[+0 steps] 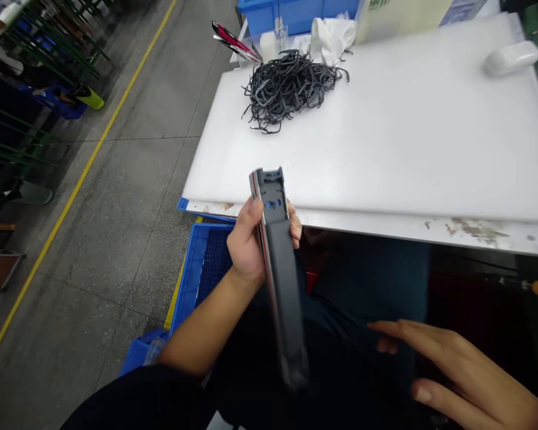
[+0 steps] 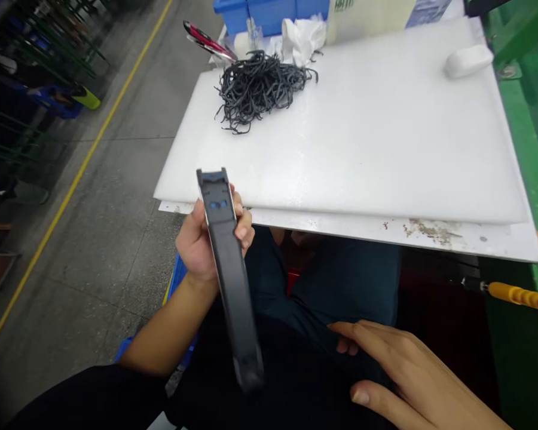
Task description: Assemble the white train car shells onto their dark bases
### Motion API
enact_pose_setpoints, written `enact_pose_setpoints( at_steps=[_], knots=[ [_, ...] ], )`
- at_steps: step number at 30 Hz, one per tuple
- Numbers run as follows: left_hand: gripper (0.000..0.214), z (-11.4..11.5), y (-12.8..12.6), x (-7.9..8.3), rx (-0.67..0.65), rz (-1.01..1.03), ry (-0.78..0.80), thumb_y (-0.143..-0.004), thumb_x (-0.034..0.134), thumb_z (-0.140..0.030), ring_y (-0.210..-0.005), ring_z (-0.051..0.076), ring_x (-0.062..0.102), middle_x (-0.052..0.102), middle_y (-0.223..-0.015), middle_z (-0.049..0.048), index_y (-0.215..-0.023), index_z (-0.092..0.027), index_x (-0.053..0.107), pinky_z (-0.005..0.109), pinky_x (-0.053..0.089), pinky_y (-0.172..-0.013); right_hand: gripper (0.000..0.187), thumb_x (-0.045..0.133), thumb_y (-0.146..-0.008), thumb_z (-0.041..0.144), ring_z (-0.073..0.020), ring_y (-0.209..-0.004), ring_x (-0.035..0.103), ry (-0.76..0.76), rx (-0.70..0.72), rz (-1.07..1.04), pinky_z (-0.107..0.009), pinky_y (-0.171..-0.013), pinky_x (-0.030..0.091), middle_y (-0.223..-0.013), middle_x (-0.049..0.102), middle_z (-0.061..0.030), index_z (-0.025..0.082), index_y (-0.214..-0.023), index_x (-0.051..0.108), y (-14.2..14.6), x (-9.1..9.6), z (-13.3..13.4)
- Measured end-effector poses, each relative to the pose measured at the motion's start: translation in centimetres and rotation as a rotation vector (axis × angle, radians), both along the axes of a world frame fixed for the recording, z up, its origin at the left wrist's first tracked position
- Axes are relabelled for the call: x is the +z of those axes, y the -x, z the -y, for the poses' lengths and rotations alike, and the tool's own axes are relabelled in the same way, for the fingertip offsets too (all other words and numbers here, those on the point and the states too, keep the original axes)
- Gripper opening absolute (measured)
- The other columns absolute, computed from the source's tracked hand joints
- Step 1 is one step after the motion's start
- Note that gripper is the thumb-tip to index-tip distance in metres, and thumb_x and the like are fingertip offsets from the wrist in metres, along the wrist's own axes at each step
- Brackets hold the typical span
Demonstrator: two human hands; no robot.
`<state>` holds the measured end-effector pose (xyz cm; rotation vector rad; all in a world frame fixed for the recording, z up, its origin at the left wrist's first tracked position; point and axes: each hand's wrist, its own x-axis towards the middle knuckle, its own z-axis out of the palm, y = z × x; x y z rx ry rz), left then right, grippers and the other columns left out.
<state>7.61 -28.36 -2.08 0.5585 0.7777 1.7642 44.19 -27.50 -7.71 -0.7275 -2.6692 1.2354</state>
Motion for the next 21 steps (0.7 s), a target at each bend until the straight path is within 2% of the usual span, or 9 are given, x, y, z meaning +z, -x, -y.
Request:
enact_pose_setpoints(
  at_steps=[2, 4, 6, 8, 11, 13, 17, 21],
  knots=[
    [0.034, -0.7, 0.3, 0.3, -0.151, 0.068, 0.043, -0.096, 0.074, -0.049, -0.055, 0.011, 0.065, 0.066, -0.085, 0.0018, -0.1, -0.015, 0.069, 0.018, 0.055, -0.046, 0.051, 0.058, -0.107, 0.053, -0.0279, -0.103, 0.082, -0.019, -0.038, -0.038, -0.035, -0.081, 0.072, -0.121, 0.081, -0.0041, 0.038, -0.155, 0.055, 0.9, 0.9, -0.4],
    [0.034, -0.3, -0.5, 0.0, -0.439, 0.19, 0.145, -0.097, 0.07, -0.047, -0.05, 0.012, 0.064, 0.066, -0.085, 0.0036, -0.098, -0.013, 0.07, 0.019, 0.053, -0.043, 0.043, 0.061, -0.107, 0.046, -0.0241, -0.102, 0.081, -0.022, -0.107, -0.07, -0.03, -0.083, 0.07, -0.119, 0.081, -0.0038, 0.034, -0.149, 0.06, 1.7, 1.8, -0.8],
    [0.033, 1.2, -2.4, -1.0, -0.715, 0.343, 0.287, -0.098, 0.066, -0.043, -0.048, 0.014, 0.066, 0.067, -0.084, 0.0061, -0.098, -0.01, 0.07, 0.021, 0.052, -0.041, 0.042, 0.067, -0.105, 0.039, -0.0216, -0.103, 0.08, -0.027, -0.193, -0.127, -0.027, -0.088, 0.067, -0.121, 0.079, -0.0051, 0.03, -0.146, 0.061, 2.3, 2.6, -0.9],
    [0.034, 3.1, -4.8, -2.2, -0.891, 0.507, 0.401, -0.098, 0.064, -0.041, -0.048, 0.017, 0.067, 0.069, -0.082, 0.0077, -0.104, -0.008, 0.071, 0.022, 0.053, -0.041, 0.052, 0.074, -0.102, 0.034, -0.0215, -0.108, 0.077, -0.008, -0.255, -0.235, -0.028, -0.095, 0.065, -0.127, 0.077, -0.008, 0.026, -0.15, 0.058, 2.7, 3.0, -0.7],
    [0.033, 5.5, -7.8, -3.5, -1.044, 0.71, 0.466, -0.097, 0.063, -0.039, -0.047, 0.02, 0.069, 0.07, -0.081, 0.009, -0.103, -0.008, 0.07, 0.025, 0.056, -0.041, 0.078, 0.086, -0.094, 0.041, -0.027, -0.12, 0.071, 0.14, -0.264, -0.452, -0.039, -0.105, 0.061, -0.143, 0.068, -0.0135, 0.024, -0.161, 0.049, 3.3, 3.2, -0.2],
    [0.031, 6.4, -8.9, -3.8, -1.127, 0.791, 0.493, -0.097, 0.06, -0.038, -0.048, 0.021, 0.07, 0.07, -0.08, 0.0099, -0.098, -0.008, 0.07, 0.027, 0.058, -0.043, 0.086, 0.092, -0.088, 0.044, -0.0301, -0.121, 0.07, 0.243, -0.231, -0.569, -0.045, -0.102, 0.062, -0.143, 0.068, -0.015, 0.023, -0.161, 0.051, 3.9, 3.3, 0.1],
    [0.041, 7.4, -10.0, -3.7, -1.253, 0.863, 0.523, -0.098, 0.054, -0.041, -0.049, 0.026, 0.069, 0.069, -0.078, 0.0126, -0.104, -0.005, 0.072, 0.033, 0.057, -0.041, 0.065, 0.095, -0.085, 0.033, -0.0265, -0.101, 0.073, 0.334, -0.146, -0.683, -0.042, -0.086, 0.062, -0.11, 0.078, -0.0117, 0.014, -0.141, 0.069, 5.0, 3.6, 0.2],
    [0.05, 8.1, -10.5, -3.7, -1.297, 0.822, 0.542, -0.096, 0.052, -0.051, -0.046, 0.026, 0.065, 0.066, -0.072, 0.0123, -0.096, -0.005, 0.072, 0.036, 0.055, -0.04, 0.048, 0.093, -0.087, 0.033, -0.0234, -0.092, 0.072, 0.421, -0.129, -0.674, -0.039, -0.08, 0.06, -0.102, 0.077, -0.0115, 0.009, -0.124, 0.074, 5.4, 4.3, 0.2]
  ],
)
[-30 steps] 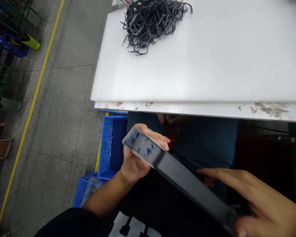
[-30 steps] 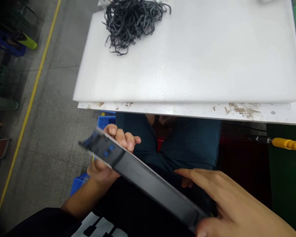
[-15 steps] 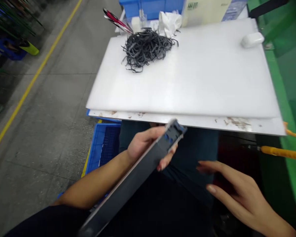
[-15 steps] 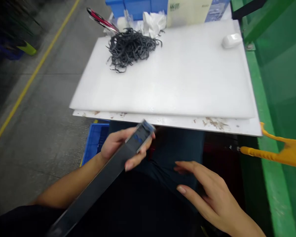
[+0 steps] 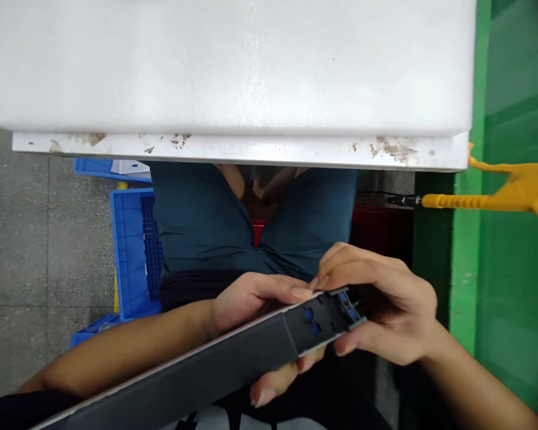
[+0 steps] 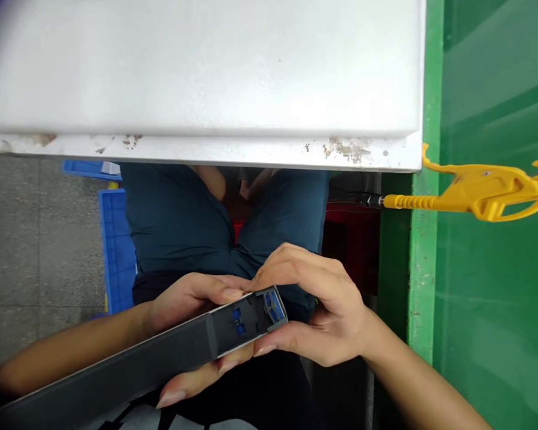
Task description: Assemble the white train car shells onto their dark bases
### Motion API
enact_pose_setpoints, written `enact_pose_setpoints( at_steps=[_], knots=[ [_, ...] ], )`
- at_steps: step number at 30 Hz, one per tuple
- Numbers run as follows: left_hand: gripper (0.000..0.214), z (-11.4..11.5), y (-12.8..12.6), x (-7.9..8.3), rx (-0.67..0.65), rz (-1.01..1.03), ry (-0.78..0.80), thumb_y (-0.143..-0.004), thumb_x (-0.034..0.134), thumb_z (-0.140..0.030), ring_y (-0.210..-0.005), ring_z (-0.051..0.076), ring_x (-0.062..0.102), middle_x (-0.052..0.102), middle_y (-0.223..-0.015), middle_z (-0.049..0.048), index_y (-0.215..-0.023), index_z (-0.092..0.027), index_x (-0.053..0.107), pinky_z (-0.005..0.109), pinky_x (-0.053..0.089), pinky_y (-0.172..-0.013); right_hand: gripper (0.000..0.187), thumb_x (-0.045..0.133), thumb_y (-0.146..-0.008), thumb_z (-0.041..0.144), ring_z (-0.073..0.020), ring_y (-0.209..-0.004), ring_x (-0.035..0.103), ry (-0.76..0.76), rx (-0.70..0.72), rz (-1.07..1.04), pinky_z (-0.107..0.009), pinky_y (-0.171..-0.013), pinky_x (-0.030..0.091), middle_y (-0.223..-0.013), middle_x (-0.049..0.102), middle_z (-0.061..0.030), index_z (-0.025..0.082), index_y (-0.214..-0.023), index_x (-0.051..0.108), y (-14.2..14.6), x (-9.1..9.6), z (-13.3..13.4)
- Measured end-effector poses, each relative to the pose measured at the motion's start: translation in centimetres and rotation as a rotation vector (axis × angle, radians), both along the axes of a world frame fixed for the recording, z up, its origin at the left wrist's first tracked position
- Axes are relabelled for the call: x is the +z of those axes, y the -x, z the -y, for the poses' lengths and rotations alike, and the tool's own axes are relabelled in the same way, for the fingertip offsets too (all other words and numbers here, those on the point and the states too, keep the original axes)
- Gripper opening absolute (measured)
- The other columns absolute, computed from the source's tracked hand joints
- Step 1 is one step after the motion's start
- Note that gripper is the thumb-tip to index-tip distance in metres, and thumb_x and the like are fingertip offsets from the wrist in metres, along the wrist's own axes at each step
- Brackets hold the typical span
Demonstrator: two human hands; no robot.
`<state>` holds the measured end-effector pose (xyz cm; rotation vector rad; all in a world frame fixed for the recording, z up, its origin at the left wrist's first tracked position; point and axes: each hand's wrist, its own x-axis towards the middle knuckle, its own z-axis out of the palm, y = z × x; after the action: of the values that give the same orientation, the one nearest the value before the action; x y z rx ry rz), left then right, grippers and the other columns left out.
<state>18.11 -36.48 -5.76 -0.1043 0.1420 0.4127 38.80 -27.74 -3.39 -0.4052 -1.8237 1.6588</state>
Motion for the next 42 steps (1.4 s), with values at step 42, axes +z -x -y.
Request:
enact_pose_setpoints(
  at_steps=[42],
  knots=[
    [0.02, -26.8, 9.6, 8.1, -0.158, -1.339, -2.536, -0.096, 0.067, -0.024, -0.087, 0.026, 0.063, 0.065, -0.098, 0.0071, -0.114, -0.017, 0.068, 0.036, 0.048, -0.072, 0.032, 0.077, -0.099, 0.039, -0.0238, -0.089, 0.061, -0.755, -0.49, 0.431, -0.042, -0.081, 0.047, -0.1, 0.067, -0.0069, 0.02, -0.122, 0.066, 3.7, -0.1, -17.3]
  ],
)
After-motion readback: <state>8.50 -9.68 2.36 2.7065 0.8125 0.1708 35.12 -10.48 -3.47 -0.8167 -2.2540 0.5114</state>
